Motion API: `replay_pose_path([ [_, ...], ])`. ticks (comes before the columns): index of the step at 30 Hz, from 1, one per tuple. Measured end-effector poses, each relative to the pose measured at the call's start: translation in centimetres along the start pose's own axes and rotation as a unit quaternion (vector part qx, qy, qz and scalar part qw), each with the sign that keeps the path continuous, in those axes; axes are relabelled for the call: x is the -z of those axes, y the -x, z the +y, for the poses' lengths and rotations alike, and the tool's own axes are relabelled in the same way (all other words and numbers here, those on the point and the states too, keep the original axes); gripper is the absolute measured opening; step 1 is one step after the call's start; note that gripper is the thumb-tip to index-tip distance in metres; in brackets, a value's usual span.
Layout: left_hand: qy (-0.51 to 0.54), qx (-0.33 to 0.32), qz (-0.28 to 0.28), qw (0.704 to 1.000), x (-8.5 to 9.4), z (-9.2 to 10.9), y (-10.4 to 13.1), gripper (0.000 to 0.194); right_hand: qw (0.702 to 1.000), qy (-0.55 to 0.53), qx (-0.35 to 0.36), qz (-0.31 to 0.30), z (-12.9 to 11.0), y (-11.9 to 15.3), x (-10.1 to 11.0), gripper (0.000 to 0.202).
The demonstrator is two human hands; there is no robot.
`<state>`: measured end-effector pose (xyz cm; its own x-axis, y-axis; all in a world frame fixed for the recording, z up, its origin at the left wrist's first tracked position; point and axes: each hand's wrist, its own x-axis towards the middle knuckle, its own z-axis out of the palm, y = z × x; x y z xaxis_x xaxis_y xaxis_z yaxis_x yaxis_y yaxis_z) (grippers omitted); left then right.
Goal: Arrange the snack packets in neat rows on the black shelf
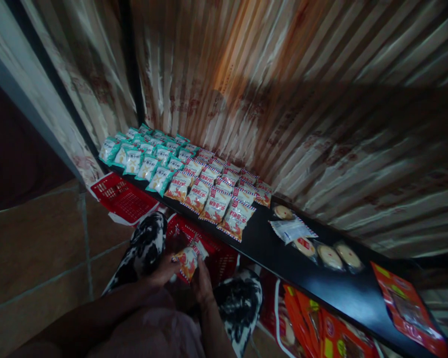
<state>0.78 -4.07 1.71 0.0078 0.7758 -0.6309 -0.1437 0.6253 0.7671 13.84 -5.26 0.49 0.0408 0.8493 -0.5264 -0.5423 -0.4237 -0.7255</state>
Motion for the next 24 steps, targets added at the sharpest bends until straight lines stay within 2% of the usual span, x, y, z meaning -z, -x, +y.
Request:
replay_pose_path([
  [3,0.032,0.007,0.002,0.999,0.2,-0.1,0.0,0.019,0.997,-0.011,-0.045,-0.062,-0.2,1.0,-0.6,0.047],
  [5,0.055,0.010,-0.014,0.998,0.4,-0.3,0.0,0.021,0.997,-0.019,-0.041,-0.067,-0.3,1.4,-0.8,0.046],
  [11,0.074,0.037,-0.057,0.995,0.5,-0.3,0.2,0.029,0.999,-0.026,-0.016,-0.031,-0.1,1.6,-0.8,0.050],
  [17,0.048,-0.016,-0.101,0.994,1.0,0.6,0.7,0.039,1.000,0.002,0.004,-0.011,-0.7,2.1,-1.2,0.056],
  [24,0.010,-0.051,-0.071,0.996,1.3,0.5,0.3,0.030,0.998,0.043,0.041,0.004,-1.1,2.4,-1.5,0.054],
])
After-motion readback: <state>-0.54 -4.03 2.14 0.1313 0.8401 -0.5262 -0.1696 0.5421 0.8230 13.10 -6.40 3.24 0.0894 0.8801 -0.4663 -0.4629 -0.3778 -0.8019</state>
